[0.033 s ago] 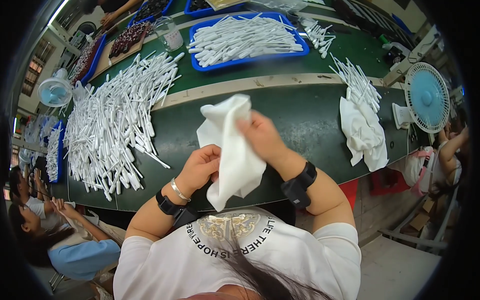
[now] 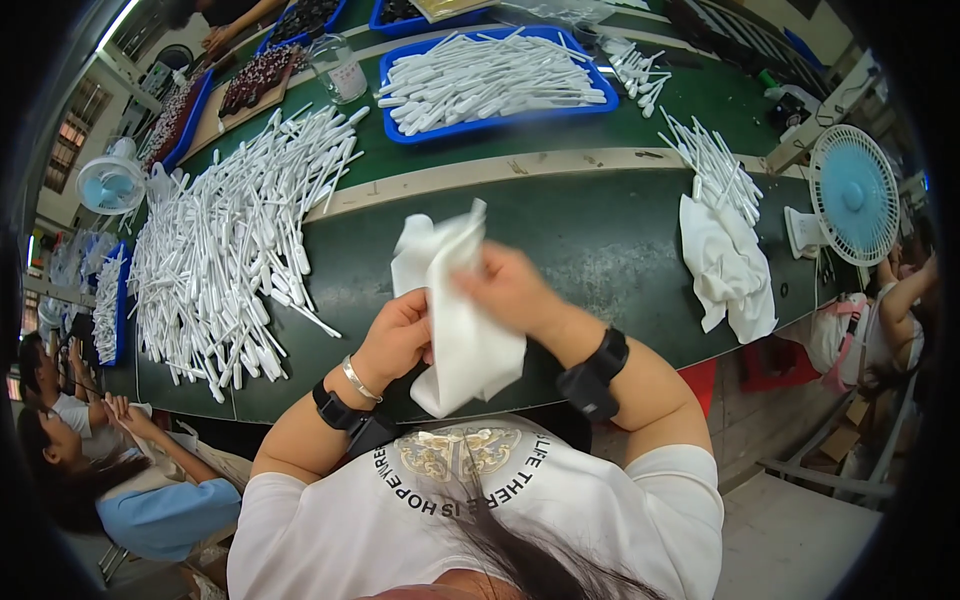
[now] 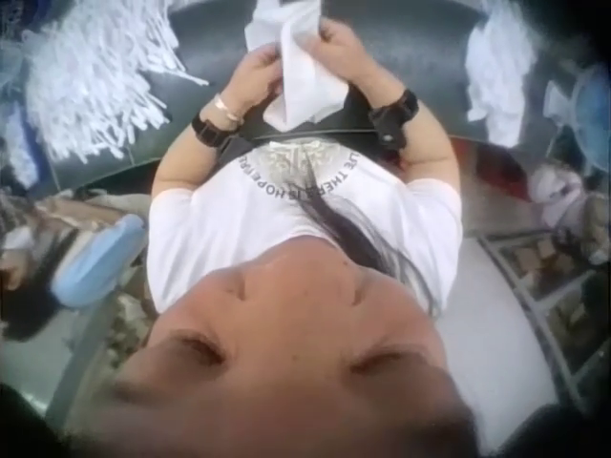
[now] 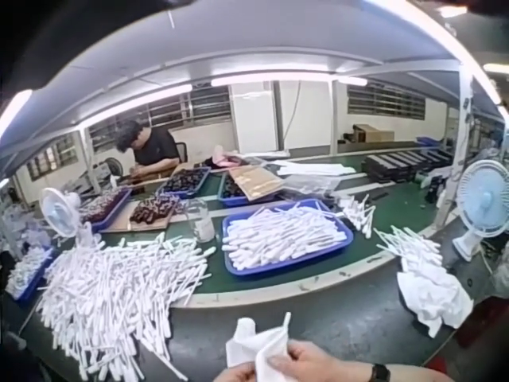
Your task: The person picks up white plastic components from a pile, wipes each one with a cloth, and places them into a blue tray.
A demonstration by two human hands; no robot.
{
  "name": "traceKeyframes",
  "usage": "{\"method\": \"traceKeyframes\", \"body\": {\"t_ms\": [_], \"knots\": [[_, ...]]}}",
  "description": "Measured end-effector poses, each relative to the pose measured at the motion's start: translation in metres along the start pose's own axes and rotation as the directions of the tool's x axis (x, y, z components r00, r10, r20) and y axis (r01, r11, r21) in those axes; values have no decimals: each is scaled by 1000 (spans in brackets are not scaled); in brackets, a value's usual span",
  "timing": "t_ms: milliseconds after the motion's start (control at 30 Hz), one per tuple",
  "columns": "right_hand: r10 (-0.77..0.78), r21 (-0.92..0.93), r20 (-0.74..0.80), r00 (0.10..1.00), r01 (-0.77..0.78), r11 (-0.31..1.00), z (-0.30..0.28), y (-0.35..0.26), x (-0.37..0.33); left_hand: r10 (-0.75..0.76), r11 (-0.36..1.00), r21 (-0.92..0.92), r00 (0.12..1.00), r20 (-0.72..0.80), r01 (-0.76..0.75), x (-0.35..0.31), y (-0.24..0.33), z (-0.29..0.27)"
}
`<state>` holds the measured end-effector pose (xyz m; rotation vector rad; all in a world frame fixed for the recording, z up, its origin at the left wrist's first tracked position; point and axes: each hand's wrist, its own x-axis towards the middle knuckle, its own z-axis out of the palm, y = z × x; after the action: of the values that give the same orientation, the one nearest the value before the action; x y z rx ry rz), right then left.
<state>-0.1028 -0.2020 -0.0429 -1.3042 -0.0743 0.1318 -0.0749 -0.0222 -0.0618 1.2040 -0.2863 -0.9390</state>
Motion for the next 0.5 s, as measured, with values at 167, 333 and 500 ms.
{"method": "traceKeyframes", "body": {"t_ms": [167, 333, 500], "knots": [[132, -99, 159, 978, -118, 988, -1, -11, 2, 15, 996, -84, 999, 44, -11, 5, -7, -1], [107, 132, -97, 990, -94, 987, -22, -30, 6, -36, 955, -286, 987, 159, 81, 7, -5, -5], [-13, 140, -326, 945, 61, 988, -35, -16, 13, 7, 952, -296, 957, 290, 83, 5, 7, -18]]}}
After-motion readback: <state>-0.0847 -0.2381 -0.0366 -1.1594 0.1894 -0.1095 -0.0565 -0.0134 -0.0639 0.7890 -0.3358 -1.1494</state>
